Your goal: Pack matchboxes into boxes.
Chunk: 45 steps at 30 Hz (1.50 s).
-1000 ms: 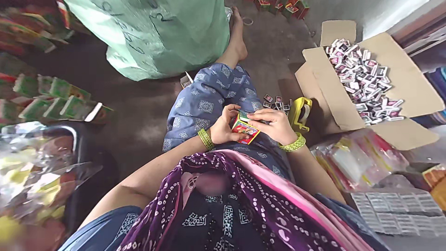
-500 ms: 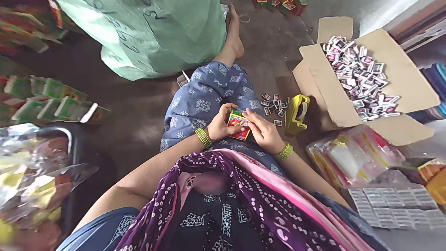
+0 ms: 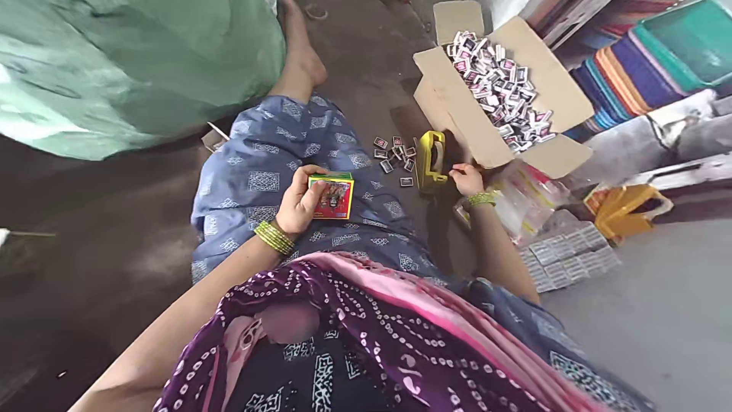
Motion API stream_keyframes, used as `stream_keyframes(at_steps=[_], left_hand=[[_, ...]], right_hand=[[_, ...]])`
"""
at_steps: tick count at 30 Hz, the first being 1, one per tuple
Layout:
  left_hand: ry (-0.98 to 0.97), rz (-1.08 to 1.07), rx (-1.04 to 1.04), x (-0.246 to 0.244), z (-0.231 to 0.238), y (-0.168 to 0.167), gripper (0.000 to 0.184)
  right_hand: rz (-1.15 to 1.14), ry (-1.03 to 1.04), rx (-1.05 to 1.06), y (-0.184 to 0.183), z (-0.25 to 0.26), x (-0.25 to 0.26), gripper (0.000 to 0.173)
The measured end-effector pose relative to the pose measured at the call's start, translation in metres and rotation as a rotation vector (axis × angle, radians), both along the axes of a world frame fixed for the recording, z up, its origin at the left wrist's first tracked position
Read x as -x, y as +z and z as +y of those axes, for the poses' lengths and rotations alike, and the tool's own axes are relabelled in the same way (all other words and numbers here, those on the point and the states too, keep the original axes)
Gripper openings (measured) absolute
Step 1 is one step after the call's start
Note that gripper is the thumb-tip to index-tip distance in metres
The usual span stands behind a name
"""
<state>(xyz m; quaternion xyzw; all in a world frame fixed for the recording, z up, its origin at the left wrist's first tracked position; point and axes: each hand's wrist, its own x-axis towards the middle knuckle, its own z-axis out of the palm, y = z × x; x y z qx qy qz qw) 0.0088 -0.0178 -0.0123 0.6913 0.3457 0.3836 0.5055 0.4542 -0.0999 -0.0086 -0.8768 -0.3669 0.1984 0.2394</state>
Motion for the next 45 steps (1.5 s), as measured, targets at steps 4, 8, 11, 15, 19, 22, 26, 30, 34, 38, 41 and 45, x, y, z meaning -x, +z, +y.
stream_keyframes(at_steps=[4, 8, 11, 15, 19, 22, 26, 30, 34, 38, 41, 45], left_hand=[[0.009, 0.007, -0.005, -0.001, 0.002, -0.001, 0.034], [0.018, 0.016, 0.007, 0.0, 0.001, 0.001, 0.035], [0.012, 0.01, 0.026, 0.0, 0.001, 0.0, 0.034], [0.003, -0.021, 0.033, 0.0, 0.001, -0.001, 0.033], [0.009, -0.017, 0.043, 0.002, 0.001, -0.002, 0.034], [0.011, -0.018, 0.041, 0.003, 0.001, -0.003, 0.034], [0.012, -0.02, 0.059, 0.0, 0.001, -0.002, 0.034], [0.01, -0.012, 0.042, 0.001, 0.0, -0.001, 0.034], [0.013, -0.028, 0.045, 0.002, -0.001, -0.001, 0.034], [0.011, -0.024, 0.028, -0.002, -0.003, 0.001, 0.032], [0.026, -0.048, -0.001, -0.004, -0.004, 0.001, 0.031], [0.032, -0.078, -0.059, -0.006, -0.002, -0.002, 0.03]], right_hand=[[0.074, 0.103, 0.049, -0.032, 0.001, -0.014, 0.04], [0.123, 0.106, -0.035, -0.04, 0.011, -0.013, 0.043], [0.16, 0.04, -0.075, -0.041, 0.017, -0.011, 0.044], [0.284, -0.107, -0.124, -0.036, 0.018, -0.012, 0.043], [0.383, -0.137, -0.125, -0.027, 0.001, -0.007, 0.034], [0.367, -0.128, -0.017, -0.024, -0.016, 0.001, 0.034], [0.332, -0.161, 0.08, -0.017, -0.025, 0.02, 0.039], [0.273, -0.136, 0.02, -0.025, -0.023, 0.024, 0.033], [0.002, -0.045, 0.084, -0.026, -0.019, 0.025, 0.029], [-0.133, 0.023, 0.367, -0.01, -0.017, 0.039, 0.033], [0.107, 0.146, 0.064, -0.011, -0.014, 0.049, 0.023], [0.667, 0.19, -0.344, 0.022, 0.004, 0.126, 0.028]])
